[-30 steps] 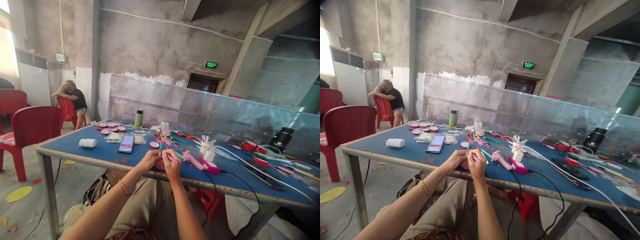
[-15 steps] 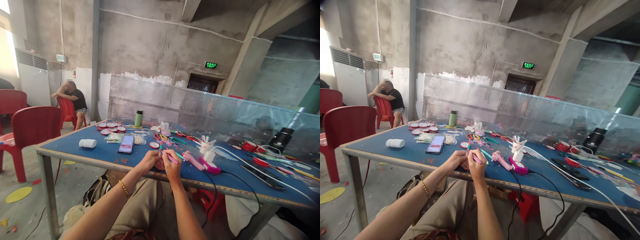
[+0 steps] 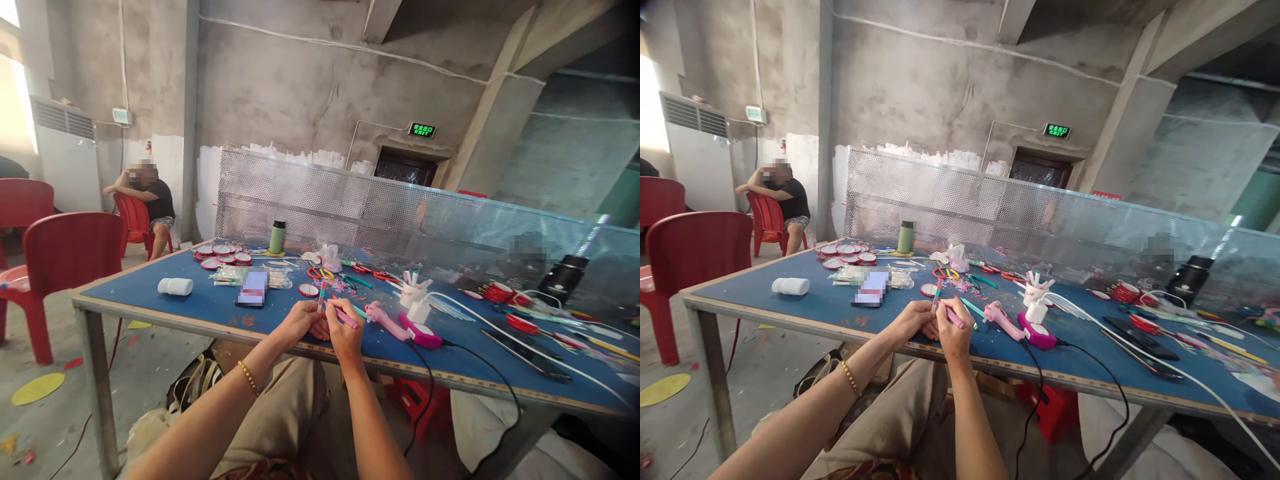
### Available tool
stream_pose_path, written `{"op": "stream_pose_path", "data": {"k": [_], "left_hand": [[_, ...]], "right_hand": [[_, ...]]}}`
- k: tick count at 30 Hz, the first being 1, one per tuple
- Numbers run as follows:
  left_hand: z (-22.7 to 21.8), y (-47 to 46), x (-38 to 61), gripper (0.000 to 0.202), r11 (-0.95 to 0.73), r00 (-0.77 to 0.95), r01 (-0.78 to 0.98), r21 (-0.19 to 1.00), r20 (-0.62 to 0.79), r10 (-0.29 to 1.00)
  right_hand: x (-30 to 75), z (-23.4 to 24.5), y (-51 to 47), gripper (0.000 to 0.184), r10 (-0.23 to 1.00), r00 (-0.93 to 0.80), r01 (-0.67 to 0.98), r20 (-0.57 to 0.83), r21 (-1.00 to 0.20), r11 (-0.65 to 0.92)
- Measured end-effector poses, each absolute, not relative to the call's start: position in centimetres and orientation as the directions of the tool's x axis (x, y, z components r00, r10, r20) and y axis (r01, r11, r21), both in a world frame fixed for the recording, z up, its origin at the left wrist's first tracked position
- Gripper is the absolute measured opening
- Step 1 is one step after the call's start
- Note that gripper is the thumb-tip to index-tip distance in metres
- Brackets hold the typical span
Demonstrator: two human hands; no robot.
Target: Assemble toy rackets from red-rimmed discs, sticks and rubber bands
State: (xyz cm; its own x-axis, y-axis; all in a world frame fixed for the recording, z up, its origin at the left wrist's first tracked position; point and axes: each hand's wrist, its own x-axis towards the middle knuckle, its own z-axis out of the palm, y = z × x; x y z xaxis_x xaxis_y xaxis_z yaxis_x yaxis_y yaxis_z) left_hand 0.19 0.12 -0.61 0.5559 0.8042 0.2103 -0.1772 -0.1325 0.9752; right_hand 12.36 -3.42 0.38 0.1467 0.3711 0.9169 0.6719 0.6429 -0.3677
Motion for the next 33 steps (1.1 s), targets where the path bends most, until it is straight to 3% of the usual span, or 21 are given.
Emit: {"op": "stream_pose_path", "data": {"k": [33], "left_hand": [[-0.71,0.16,0.13,0.026,-0.136,0.571,-0.187,0.973,0.220,0.791]], "right_hand": [[12.19,0.38,-3.37,0.016,0.397,0.117,0.656,0.910,-0.371,0.657]]}}
